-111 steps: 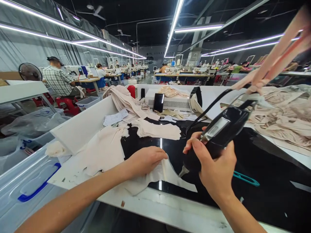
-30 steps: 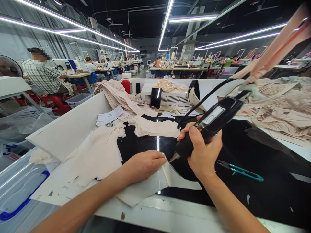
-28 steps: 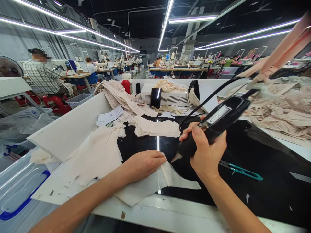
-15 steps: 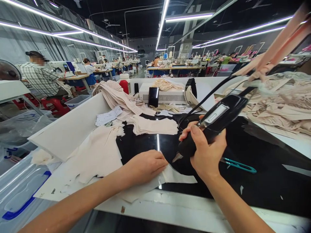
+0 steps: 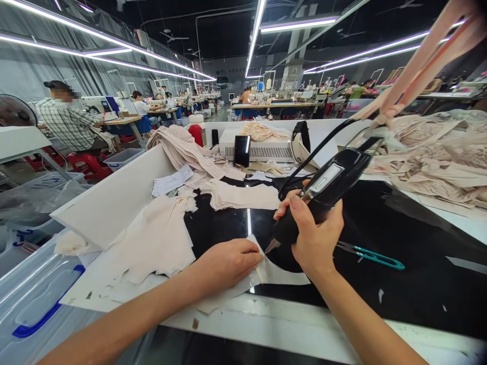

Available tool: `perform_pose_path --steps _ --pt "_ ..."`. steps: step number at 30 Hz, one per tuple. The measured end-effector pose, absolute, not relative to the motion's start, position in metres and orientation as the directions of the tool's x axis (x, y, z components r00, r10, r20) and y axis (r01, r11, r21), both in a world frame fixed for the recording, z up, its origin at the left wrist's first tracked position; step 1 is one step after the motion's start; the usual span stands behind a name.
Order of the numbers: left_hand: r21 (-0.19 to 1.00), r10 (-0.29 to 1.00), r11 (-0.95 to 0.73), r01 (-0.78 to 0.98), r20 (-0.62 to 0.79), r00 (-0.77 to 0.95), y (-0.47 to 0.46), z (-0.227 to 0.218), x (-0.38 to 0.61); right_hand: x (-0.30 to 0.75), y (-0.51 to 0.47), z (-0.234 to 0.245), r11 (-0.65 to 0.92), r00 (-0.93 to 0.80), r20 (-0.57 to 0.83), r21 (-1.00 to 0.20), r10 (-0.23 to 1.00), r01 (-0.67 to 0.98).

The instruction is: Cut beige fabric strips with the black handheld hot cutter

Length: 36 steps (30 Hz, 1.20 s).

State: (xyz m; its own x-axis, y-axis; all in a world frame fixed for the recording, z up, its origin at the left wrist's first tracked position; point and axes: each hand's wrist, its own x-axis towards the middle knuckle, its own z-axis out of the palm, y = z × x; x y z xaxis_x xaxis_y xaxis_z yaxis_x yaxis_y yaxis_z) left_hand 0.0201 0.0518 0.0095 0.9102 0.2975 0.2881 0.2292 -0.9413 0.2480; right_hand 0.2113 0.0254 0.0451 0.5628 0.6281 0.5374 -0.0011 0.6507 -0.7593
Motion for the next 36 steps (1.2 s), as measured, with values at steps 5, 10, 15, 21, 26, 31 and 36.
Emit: perform_pose_path --steps 5,10,15,21,26,31,36 --pt "0.248 0.295 -0.942 0.225 0.295 0.909 0.052 0.008 0.019 0.209 0.025 0.046 0.66 0.56 0.543 -0.751 0.626 -0.01" --pt "0.244 0.291 -0.944 0.222 0.297 0.909 0.052 0.006 0.019 0.208 0.026 0.045 0.66 0.556 0.548 -0.751 0.625 -0.002" --pt "0.255 0.297 -0.941 0.223 0.301 0.906 0.053 0.006 0.019 0.21 0.023 0.047 0.654 0.549 0.559 -0.756 0.622 0.029" --pt "0.268 0.317 -0.932 0.244 0.276 0.907 0.052 0.005 0.018 0.213 0.013 0.047 0.662 0.576 0.535 -0.749 0.618 -0.014" --pt "0.258 0.321 -0.932 0.253 0.265 0.91 0.051 0.005 0.018 0.212 0.014 0.044 0.655 0.564 0.551 -0.755 0.615 0.024" --pt "0.239 0.318 -0.936 0.259 0.262 0.911 0.053 0.006 0.017 0.216 0.014 0.049 0.653 0.569 0.553 -0.756 0.608 0.036" --pt "0.174 0.286 -0.955 0.239 0.342 0.895 0.05 0.009 0.018 0.23 0.001 0.054 0.661 0.6 0.55 -0.749 0.581 0.045"
